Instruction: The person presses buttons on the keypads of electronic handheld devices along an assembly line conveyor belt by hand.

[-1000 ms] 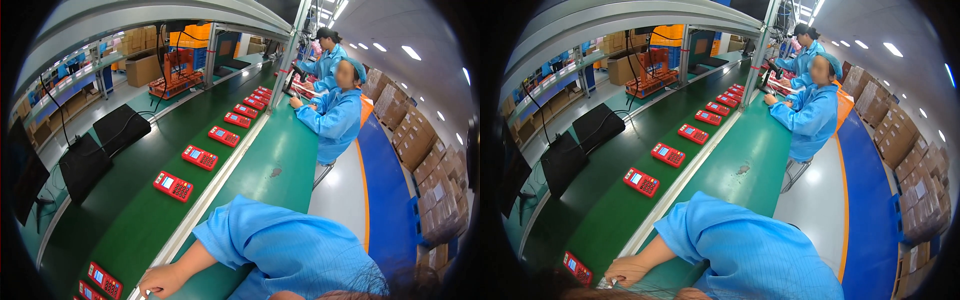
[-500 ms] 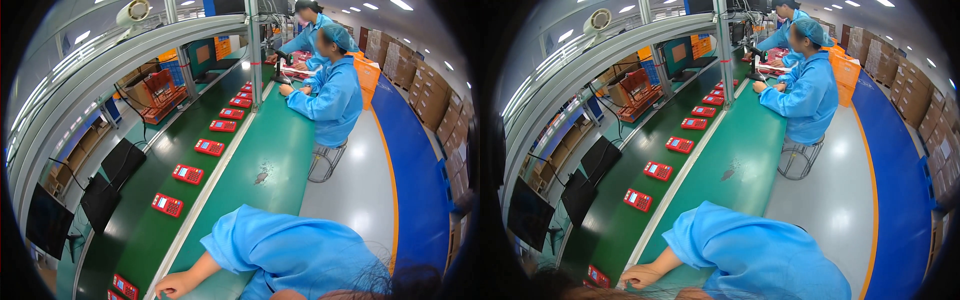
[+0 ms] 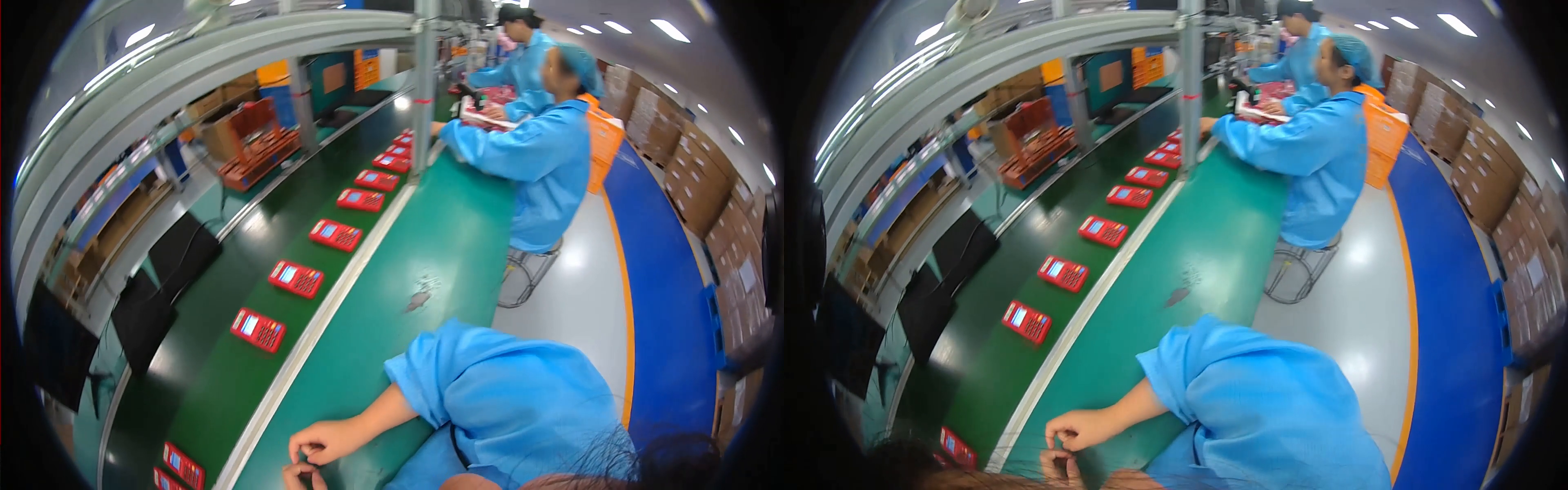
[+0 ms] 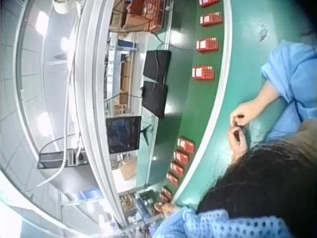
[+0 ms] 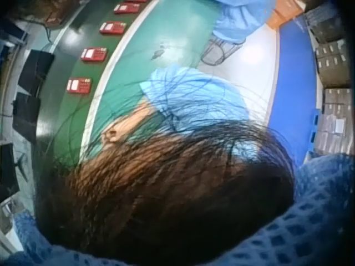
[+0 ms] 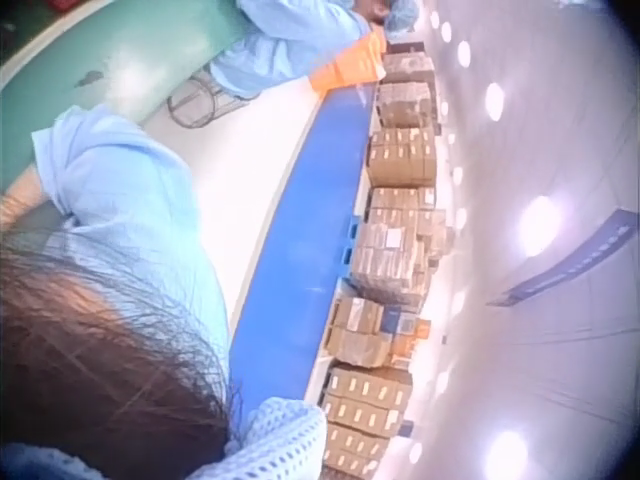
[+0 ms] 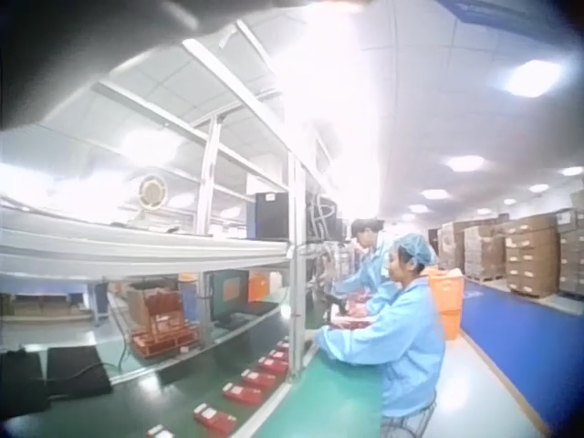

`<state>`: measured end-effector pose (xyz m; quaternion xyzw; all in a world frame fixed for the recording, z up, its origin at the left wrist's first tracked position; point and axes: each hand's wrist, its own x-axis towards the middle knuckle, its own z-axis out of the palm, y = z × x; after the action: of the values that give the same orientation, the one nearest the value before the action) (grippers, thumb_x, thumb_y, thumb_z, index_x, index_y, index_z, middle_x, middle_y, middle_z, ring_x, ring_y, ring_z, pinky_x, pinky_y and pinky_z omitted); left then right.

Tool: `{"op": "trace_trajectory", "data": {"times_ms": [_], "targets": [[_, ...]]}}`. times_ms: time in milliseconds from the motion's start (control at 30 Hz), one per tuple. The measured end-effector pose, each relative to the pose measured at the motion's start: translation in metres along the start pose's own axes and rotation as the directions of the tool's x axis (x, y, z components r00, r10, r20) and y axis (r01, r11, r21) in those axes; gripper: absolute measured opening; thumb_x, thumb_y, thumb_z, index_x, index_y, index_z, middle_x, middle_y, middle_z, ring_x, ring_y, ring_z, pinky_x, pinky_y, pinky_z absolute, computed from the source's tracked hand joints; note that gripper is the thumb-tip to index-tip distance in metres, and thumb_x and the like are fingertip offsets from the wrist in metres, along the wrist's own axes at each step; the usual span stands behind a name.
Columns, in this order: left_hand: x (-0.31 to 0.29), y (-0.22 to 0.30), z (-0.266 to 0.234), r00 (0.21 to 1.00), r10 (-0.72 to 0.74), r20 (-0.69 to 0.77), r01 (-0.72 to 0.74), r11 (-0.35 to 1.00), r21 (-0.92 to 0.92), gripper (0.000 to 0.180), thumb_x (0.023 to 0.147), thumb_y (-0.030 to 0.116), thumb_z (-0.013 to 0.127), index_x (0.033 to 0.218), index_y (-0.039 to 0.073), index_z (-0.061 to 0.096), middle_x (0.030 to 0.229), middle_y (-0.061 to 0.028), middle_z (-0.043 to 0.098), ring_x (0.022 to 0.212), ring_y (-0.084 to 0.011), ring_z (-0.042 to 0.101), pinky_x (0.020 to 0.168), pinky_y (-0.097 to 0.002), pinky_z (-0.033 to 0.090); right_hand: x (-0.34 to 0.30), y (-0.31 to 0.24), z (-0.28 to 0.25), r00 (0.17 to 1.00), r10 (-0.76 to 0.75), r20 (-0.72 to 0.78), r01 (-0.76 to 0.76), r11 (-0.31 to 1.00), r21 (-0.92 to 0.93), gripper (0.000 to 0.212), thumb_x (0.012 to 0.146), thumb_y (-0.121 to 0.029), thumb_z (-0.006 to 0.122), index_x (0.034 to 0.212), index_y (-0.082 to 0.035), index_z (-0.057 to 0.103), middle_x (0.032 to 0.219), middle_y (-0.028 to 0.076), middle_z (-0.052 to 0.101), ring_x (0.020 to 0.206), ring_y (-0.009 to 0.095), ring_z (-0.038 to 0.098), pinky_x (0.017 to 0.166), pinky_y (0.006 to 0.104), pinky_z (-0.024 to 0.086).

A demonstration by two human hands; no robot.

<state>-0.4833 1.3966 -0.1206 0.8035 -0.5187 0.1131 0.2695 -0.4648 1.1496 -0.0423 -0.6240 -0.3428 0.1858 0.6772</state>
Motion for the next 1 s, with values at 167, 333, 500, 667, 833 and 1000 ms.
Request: {"op": "trace_trajectory", "data": {"times_ms": [167,333,500,667,833,1000], "targets": [[0.051,0.068,-0.036,0.774,-0.616,-0.143,0.447,0.693,-0.565,0.028,0.087,0.007,0.064,0.115,0.008,0.064,0.098,-0.0128,0.065,0.089,-0.0326,0.063,0.084,-0.041,0.05,-0.012,0.009,-0.011,0.989,0.147,-0.016,-0.136,0.947,0.292,0.029,0.102,-0.011,0.062,0.13,-0.008,0.059,0.083,-0.007,0.051,0.077,0.002,0.046,0.067,0.0207,0.039],[0.044,0.049,-0.04,0.858,-0.497,-0.131,0.358,0.76,-0.542,0.02,0.087,0.001,0.065,0.106,0.005,0.06,0.091,-0.0106,0.06,0.084,-0.0295,0.059,0.079,-0.0403,0.043,-0.006,0.002,0.001,0.959,0.282,0.01,-0.256,0.855,0.45,0.033,0.101,-0.01,0.061,0.133,-0.005,0.056,0.086,-0.006,0.054,0.08,0.003,0.049,0.076,0.0216,0.041],[0.036,0.041,-0.044,0.867,-0.486,-0.113,0.357,0.763,-0.539,0.018,0.088,0.008,0.07,0.103,0.009,0.06,0.085,-0.0053,0.057,0.08,-0.0242,0.057,0.079,-0.0379,0.037,-0.004,0.011,0.003,0.956,0.267,0.122,-0.293,0.853,0.431,0.038,0.102,-0.008,0.056,0.139,-0.004,0.049,0.089,-0.001,0.054,0.081,0.006,0.048,0.076,0.024,0.04],[0.028,0.035,-0.042,0.875,-0.467,-0.132,0.343,0.788,-0.512,0.014,0.087,0.012,0.074,0.095,0.012,0.062,0.078,-0.0014,0.053,0.077,-0.0202,0.054,0.08,-0.0361,0.035,0.002,0.012,-0.001,0.954,0.262,0.146,-0.3,0.841,0.45,0.039,0.102,-0.008,0.05,0.14,-0.003,0.043,0.091,0.005,0.057,0.082,0.012,0.052,0.076,0.0282,0.041],[0.023,0.034,-0.044,0.871,-0.472,-0.134,0.355,0.795,-0.492,0.012,0.086,0.011,0.074,0.091,0.012,0.063,0.077,-0.0013,0.052,0.077,-0.02,0.053,0.081,-0.0366,0.034,0.004,0.013,0.005,0.963,0.228,0.14,-0.262,0.914,0.311,0.043,0.098,0.001,0.05,0.14,-0.006,0.042,0.095,0.004,0.058,0.085,0.01,0.053,0.077,0.0268,0.043],[0.018,0.035,-0.042,0.862,-0.472,-0.182,0.359,0.825,-0.437,0.014,0.083,0.008,0.076,0.093,0.013,0.066,0.081,-0.0008,0.055,0.082,-0.0206,0.055,0.082,-0.0373,0.033,0.001,0.013,0.015,0.963,0.239,0.126,-0.266,0.918,0.293,0.043,0.096,0.007,0.054,0.135,-0.007,0.042,0.097,0.003,0.059,0.089,0.009,0.055,0.076,0.0254,0.045]]}}
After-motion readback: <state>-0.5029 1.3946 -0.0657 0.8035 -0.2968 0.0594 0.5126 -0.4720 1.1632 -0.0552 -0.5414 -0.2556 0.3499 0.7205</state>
